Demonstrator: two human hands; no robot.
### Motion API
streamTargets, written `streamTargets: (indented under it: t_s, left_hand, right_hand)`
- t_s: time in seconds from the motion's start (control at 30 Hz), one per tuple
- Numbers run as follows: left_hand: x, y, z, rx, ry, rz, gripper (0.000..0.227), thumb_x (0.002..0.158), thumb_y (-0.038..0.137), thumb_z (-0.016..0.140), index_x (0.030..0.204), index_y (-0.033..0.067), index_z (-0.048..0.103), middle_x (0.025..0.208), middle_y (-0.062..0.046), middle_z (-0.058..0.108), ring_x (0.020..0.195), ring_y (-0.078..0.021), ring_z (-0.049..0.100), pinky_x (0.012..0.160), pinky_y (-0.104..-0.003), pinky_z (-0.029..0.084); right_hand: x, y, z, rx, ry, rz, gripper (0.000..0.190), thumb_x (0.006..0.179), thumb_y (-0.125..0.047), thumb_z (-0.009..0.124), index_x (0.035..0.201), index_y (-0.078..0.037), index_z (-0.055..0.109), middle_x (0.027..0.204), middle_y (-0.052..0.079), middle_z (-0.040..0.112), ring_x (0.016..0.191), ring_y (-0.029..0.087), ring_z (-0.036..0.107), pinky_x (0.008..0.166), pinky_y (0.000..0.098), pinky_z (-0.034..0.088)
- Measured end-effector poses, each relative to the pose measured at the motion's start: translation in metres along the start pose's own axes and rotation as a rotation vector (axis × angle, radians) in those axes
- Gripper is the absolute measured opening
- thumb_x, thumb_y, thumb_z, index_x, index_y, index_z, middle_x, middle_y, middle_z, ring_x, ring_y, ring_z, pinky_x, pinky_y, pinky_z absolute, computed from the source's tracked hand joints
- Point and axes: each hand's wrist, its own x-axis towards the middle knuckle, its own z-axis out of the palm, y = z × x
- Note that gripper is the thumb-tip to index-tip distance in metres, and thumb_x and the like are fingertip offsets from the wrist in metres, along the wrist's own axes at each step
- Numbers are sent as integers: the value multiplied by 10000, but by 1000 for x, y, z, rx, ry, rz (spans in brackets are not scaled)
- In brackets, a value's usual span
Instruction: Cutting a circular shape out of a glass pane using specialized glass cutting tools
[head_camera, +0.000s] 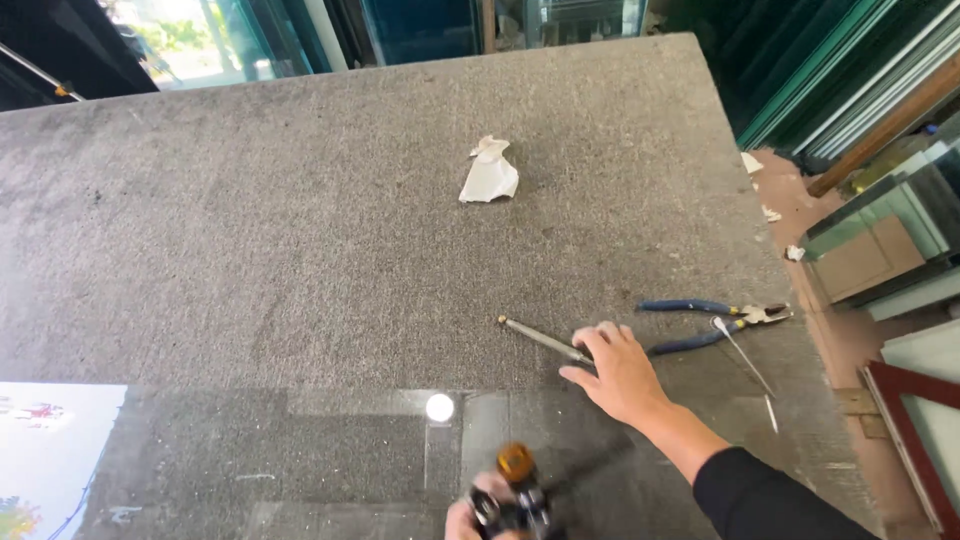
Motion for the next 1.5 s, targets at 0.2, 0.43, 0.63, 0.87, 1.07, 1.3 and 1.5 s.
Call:
streamTargets:
  t_s: [0.2, 0.43, 0.63, 0.87, 1.07, 1.3, 1.5]
  left_hand:
    - [135, 153, -1, 33, 37, -153, 166, 673, 169, 779, 805, 86, 722, 759, -45, 692, 768, -180, 595, 802, -394, 435]
    - [219, 139, 14, 468, 105, -17, 269, 767, 255, 772, 1011, 159, 710, 891, 45, 671, 802, -75, 553, 703, -271, 475]
    - [238, 91, -14, 1082, 296, 202, 533, 847, 479, 791, 1070, 14, 656, 1073, -197, 674, 1024, -405, 502, 765, -527, 442]
    - [134, 123, 29, 1010, 494, 435, 812, 860, 317, 922, 1472, 11, 485, 1442, -259, 415, 1217, -433, 435, 976, -623, 369]
    - [-63, 75, 67, 1124, 423, 467, 880, 984, 656, 535, 1591, 28, 434, 1653, -297, 249, 1532, -485, 205, 1201, -682, 235]
    - [-154, 45, 78, 1268, 383, 206, 771, 984, 498, 532, 1607, 64, 397, 1652, -313, 278, 1548, -472, 181, 1208, -650, 118]
    - [-155, 47, 78, 1262, 376, 192, 759, 1006, 538, 457, 1612, 88, 383, 1661, -307, 262, 1555, -451, 164, 1205, -649, 88]
  right_hand:
    - [12, -16, 8, -105, 146, 37, 208, 978, -266, 669, 908, -134, 524, 911, 61, 575, 812, 281, 532, 722, 436, 447]
    - [-190, -3, -88, 175, 241, 360, 72, 1047, -89, 434, 1097, -115, 478, 700, 41, 436, 593, 217, 350, 614, 365, 375]
    - [-479, 3, -47, -163, 191, 1153, 144, 965, -319, 610, 1051, -258, 708, 602, 11, 657, 523, 151, 559, 605, 276, 446]
    - [-681, 125, 128, 481, -639, 1161, 488, 969, -529, 747, 758, -177, 483, 670, -32, 327, 566, 92, 432, 636, 270, 326]
    - [-557, -25, 32, -112, 103, 1135, 245, 883, -476, 610, 1111, -406, 666, 787, -41, 751, 717, 252, 731, 685, 333, 545]
    - [-561, -17, 24, 119, 204, 683, 216, 964, -365, 574, 1125, -223, 600, 907, 5, 699, 684, 259, 649, 642, 378, 525]
    - [-548, -21, 9, 200, 162, 564, 140, 1006, -309, 544, 1051, -177, 557, 777, 19, 651, 608, 229, 587, 615, 374, 494]
